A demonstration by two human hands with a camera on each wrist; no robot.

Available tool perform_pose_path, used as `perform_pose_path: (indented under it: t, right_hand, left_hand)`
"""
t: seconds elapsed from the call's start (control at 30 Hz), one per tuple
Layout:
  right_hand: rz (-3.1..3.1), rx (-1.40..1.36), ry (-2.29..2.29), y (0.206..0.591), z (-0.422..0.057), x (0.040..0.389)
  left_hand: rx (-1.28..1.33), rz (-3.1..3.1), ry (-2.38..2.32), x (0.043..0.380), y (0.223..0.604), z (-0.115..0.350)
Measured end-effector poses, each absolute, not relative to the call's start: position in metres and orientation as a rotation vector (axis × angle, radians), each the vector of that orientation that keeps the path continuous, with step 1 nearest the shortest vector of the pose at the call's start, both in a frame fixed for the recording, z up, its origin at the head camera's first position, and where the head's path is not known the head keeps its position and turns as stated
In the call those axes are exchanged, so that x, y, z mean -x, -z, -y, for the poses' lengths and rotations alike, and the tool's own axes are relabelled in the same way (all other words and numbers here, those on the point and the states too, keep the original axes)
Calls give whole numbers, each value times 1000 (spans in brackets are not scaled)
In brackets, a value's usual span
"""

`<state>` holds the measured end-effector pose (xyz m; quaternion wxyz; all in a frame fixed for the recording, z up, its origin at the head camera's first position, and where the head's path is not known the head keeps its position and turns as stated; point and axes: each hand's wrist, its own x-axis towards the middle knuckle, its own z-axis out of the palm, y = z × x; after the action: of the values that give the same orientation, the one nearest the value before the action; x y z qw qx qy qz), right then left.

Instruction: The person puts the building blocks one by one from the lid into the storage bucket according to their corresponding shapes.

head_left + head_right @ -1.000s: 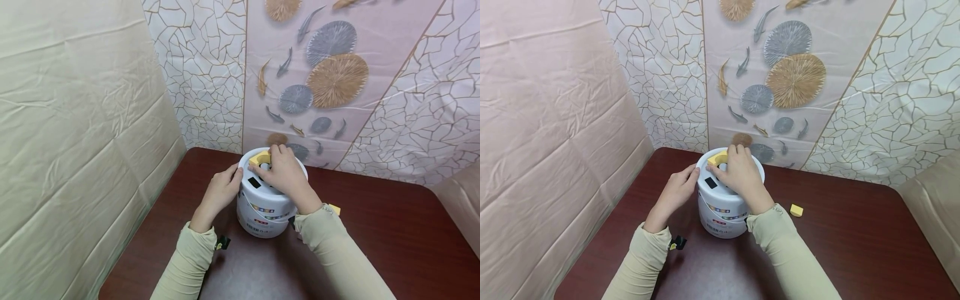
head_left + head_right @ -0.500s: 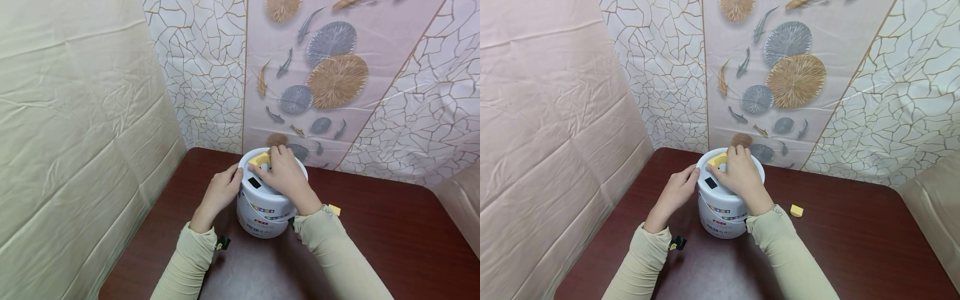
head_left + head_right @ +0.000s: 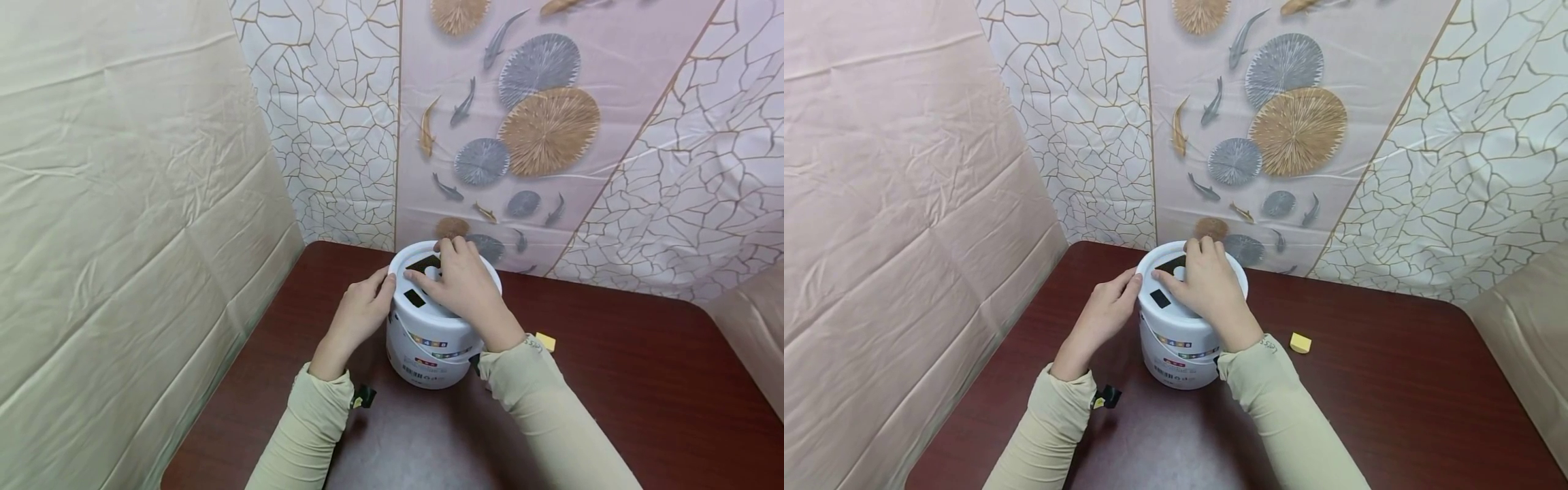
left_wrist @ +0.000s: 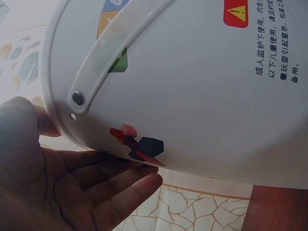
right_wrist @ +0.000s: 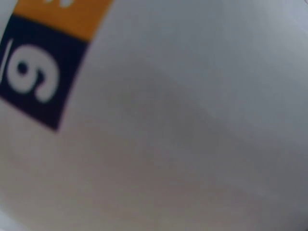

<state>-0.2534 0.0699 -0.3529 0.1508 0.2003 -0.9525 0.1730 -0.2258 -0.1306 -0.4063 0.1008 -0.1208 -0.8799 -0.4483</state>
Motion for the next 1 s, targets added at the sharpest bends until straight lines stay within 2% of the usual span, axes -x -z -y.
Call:
perform_pose_path:
  t: [0.27, 0.53, 0.7, 1.0]
  right_hand:
    - [2690, -542, -567, 351, -71, 253]
    - [2106, -622, -943, 355, -86, 250]
    - [1963, -610, -996, 361, -110, 246]
    - [2024, -384, -927, 384, -172, 236]
  left_hand:
    - [346, 2604, 1316, 226, 406, 130]
    - [333, 2590, 1334, 226, 406, 131]
    - [307, 2591, 1341, 225, 407, 133]
    - [316, 2594, 1338, 227, 407, 130]
